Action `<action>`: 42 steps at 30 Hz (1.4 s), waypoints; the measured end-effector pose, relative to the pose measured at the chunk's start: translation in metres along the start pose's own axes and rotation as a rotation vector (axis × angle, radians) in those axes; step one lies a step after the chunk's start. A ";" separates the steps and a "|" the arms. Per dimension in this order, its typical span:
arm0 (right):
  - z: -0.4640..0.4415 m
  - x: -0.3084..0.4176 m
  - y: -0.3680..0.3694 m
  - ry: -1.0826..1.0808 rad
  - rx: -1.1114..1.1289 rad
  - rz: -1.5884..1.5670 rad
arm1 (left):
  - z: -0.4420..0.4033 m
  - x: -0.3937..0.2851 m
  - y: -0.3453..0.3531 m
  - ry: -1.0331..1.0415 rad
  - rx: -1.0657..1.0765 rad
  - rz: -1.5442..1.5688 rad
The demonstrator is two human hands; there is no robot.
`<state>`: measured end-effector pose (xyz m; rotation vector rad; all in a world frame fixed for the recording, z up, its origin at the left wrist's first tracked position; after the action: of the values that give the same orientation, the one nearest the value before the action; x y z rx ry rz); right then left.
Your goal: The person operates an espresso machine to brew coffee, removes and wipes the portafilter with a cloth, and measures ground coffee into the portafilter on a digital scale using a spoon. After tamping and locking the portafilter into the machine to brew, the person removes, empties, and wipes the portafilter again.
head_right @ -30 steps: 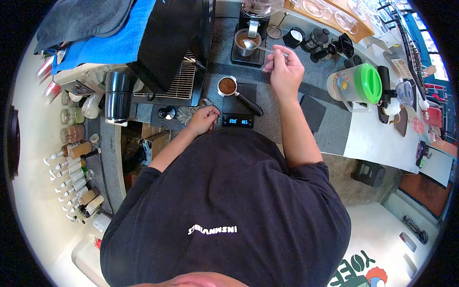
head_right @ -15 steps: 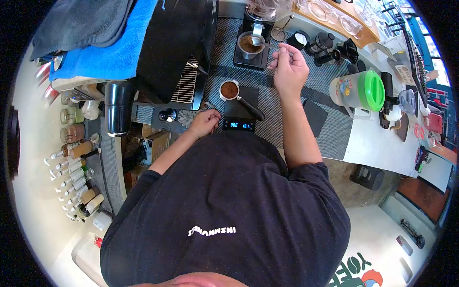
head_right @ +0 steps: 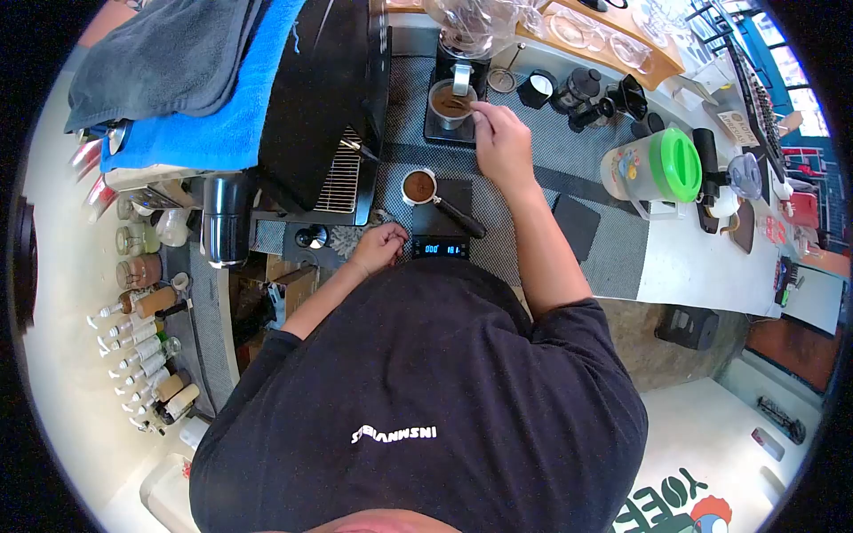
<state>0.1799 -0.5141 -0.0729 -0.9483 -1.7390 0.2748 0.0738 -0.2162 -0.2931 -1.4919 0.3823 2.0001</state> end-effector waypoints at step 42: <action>0.337 0.179 0.267 0.467 0.920 0.110 | 0.235 0.131 -0.068 -0.336 -0.037 1.264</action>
<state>-0.0129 -0.1236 -0.2392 -0.3718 -0.9497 0.7750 -0.0870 0.0069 -0.3313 -0.8940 1.3818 3.1156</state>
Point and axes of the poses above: each hand's wrist, its own z-axis away from the middle knuckle, its own y-axis out of the palm, x = y × z, the point moved 6 cm from there along -z, towards the middle knuckle, and after that the axes turned 12 degrees about y, right-handed, at the moved point
